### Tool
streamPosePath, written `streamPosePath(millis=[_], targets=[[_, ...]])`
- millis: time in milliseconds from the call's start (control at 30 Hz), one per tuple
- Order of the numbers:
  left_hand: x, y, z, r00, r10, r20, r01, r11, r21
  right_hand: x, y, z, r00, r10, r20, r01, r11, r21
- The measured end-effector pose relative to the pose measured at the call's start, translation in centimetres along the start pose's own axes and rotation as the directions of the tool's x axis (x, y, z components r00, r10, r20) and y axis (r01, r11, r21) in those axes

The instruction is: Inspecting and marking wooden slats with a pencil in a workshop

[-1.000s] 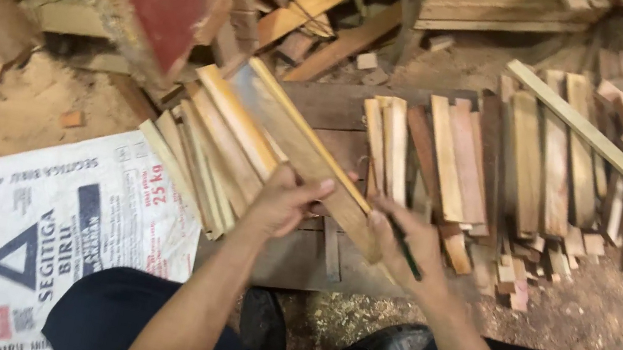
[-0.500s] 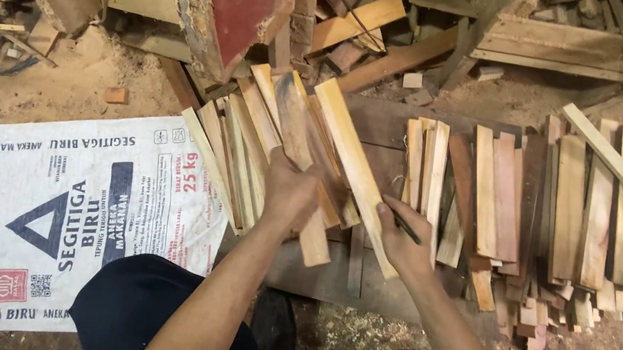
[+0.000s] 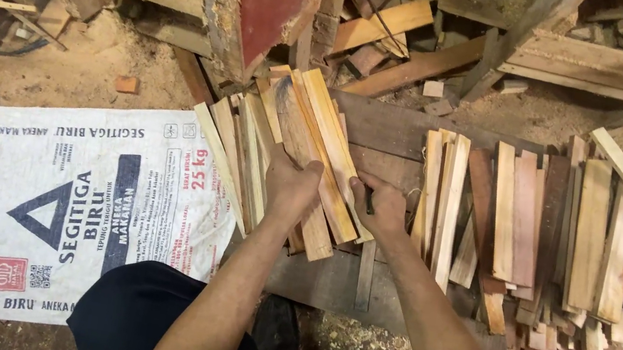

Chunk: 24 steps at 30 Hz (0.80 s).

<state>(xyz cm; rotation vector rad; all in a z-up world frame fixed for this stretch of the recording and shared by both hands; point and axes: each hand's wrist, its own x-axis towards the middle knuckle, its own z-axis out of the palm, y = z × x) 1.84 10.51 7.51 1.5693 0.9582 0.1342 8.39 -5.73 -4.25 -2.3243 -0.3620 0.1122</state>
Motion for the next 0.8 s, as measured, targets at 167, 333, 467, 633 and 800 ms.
streamPosePath(millis=[167, 333, 467, 633, 800], targets=[[-2.5, 1.2, 1.7, 0.991, 0.125, 0.035, -0.118, 0.98, -0.162, -2.6, -3.9, -5.7, 0.999, -0.006, -0.049, 0.015, 0.984, 0.179], [-5.3, 0.2, 4.3, 0.956, 0.178, 0.234, -0.111, 0.956, -0.272, -8.2, -7.2, -11.1, 0.999, -0.029, -0.029, 0.037, 0.936, 0.349], [-6.9, -3.0, 7.8, 0.89, 0.149, 0.432, -0.042, 0.968, -0.246, -11.4, 0.3, -9.5, 0.983, 0.167, 0.075, -0.182, 0.934, 0.307], [-5.9, -6.8, 9.9, 0.805, 0.139, 0.577, -0.204, 0.978, 0.05, -12.5, 6.4, -9.0, 0.936, 0.317, -0.156, -0.301, 0.946, 0.118], [-5.4, -7.6, 10.2, 0.823, 0.136, 0.551, -0.261, 0.953, 0.155, -11.0, 11.4, -10.4, 0.903, 0.329, -0.278, -0.375, 0.918, -0.13]])
